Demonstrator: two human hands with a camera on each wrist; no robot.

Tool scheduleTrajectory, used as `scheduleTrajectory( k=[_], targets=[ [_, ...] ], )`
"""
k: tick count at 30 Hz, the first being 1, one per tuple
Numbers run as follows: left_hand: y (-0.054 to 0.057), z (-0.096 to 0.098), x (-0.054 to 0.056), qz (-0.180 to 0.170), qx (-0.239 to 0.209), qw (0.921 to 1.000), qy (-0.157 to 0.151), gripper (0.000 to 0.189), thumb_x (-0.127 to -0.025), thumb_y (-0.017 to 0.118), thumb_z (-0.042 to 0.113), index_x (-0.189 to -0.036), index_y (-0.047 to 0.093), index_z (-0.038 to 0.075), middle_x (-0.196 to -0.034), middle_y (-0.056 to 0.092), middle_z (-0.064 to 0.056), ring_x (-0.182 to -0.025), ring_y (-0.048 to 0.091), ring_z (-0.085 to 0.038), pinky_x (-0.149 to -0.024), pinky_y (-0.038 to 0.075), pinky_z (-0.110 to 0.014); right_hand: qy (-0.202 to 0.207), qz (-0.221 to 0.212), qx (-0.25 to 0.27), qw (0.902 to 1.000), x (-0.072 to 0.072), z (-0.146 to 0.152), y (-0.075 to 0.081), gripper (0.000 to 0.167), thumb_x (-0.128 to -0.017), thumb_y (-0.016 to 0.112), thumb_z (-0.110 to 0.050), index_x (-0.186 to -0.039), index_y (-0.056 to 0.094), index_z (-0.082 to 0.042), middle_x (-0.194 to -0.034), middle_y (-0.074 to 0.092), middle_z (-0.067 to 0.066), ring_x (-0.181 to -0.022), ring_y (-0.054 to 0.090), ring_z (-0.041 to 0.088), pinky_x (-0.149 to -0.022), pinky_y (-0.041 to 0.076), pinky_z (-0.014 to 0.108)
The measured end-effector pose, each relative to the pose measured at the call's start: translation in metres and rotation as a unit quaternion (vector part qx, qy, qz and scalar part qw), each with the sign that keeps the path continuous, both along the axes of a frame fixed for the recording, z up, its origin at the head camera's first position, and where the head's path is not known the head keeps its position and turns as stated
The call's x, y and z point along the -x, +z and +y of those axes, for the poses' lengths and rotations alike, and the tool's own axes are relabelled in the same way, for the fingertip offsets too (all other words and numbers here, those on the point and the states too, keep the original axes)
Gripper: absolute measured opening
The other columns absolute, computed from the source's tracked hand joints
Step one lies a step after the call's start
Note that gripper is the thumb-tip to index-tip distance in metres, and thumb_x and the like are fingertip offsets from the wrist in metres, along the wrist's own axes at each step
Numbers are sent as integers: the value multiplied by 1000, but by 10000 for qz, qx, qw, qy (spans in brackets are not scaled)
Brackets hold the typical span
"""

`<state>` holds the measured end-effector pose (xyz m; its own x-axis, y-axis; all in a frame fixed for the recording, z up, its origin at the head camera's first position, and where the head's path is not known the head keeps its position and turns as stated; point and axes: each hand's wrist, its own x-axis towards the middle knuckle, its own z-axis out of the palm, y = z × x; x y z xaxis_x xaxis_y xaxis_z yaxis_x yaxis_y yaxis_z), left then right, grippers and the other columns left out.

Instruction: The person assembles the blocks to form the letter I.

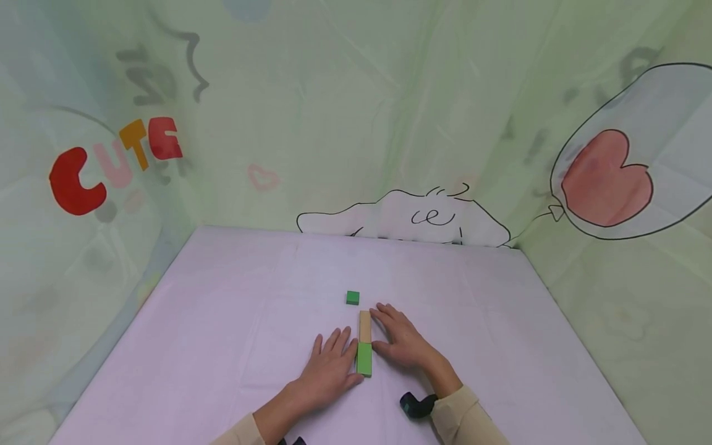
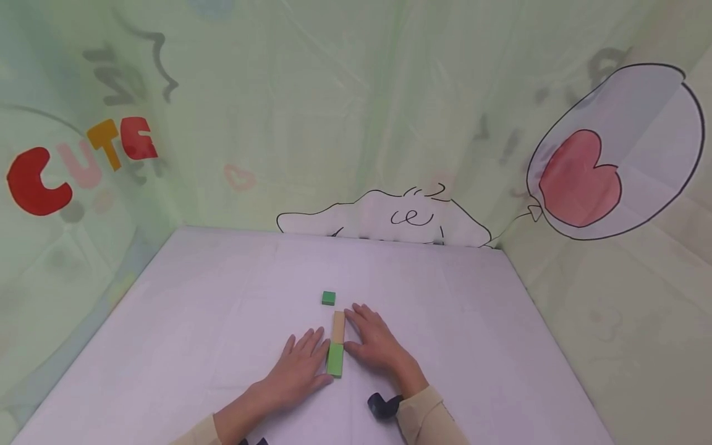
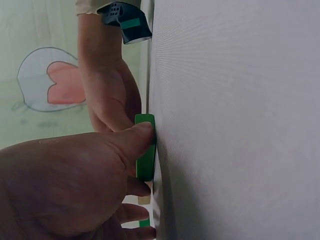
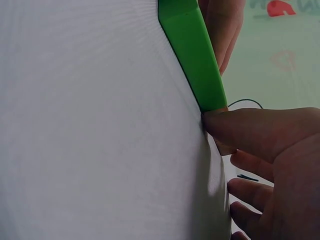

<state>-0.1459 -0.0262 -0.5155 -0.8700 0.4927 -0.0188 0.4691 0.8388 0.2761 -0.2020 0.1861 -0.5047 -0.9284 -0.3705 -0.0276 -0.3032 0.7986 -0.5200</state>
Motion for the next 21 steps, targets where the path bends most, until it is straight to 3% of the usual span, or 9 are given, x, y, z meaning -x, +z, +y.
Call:
scheduleTrajectory(
  k=[21],
  targets=[
    [9, 3, -4, 157, 69, 9998, 91, 73, -99, 64, 50, -153, 47, 4, -162, 40, -19, -150, 39, -40, -117, 34, -66, 23, 71, -32, 10000, 3, 1, -4, 66, -93, 74, -20, -152, 49, -8, -163, 41, 17, -155, 29, 41, -123, 27, 63]
  ],
)
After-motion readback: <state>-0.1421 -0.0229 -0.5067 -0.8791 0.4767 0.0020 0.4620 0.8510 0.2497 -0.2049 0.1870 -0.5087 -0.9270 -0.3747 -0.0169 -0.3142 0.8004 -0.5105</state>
